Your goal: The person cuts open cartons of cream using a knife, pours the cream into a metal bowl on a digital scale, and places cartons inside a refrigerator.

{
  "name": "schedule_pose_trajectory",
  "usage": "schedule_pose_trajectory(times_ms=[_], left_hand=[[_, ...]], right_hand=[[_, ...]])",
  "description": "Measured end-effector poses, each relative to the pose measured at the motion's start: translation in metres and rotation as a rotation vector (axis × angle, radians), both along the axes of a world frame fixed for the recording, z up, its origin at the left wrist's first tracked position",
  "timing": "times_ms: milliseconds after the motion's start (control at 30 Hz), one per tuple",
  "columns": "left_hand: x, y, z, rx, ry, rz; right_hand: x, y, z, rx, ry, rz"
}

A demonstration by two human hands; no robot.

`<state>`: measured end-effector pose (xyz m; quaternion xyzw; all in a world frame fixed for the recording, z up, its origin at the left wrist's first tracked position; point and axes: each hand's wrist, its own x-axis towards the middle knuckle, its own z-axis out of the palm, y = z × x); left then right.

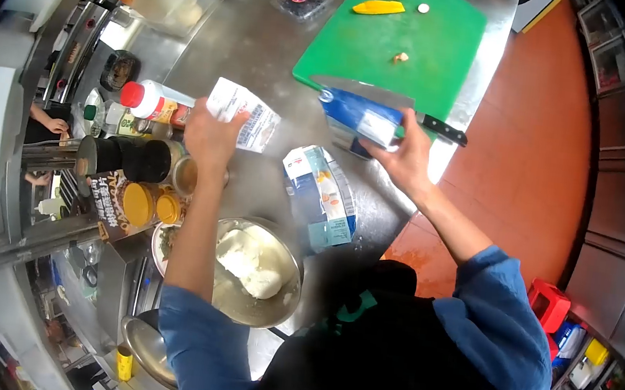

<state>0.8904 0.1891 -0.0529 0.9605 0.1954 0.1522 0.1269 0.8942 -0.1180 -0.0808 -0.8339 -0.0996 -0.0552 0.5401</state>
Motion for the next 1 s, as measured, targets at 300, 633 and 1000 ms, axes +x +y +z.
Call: schedule_pose_trajectory(times_ms=[300, 633, 1000], left_hand=[[-0.070, -0.037, 0.081, -0.489, -0.279, 0.011], [-0.189, -0.138, 0.169, -0.611, -0.203, -0.185], [-0.202, -0.212, 0.025, -0.553, -0.030, -0.327]], right_hand=[[0.049, 0.058, -0.007, -0.125, -0.135, 0.092], [0.073, -0.088, -0.090, -0.734, -0.257, 0.041], [-0.062, -0.182, -0.120, -0.253, 0.238, -0.007]])
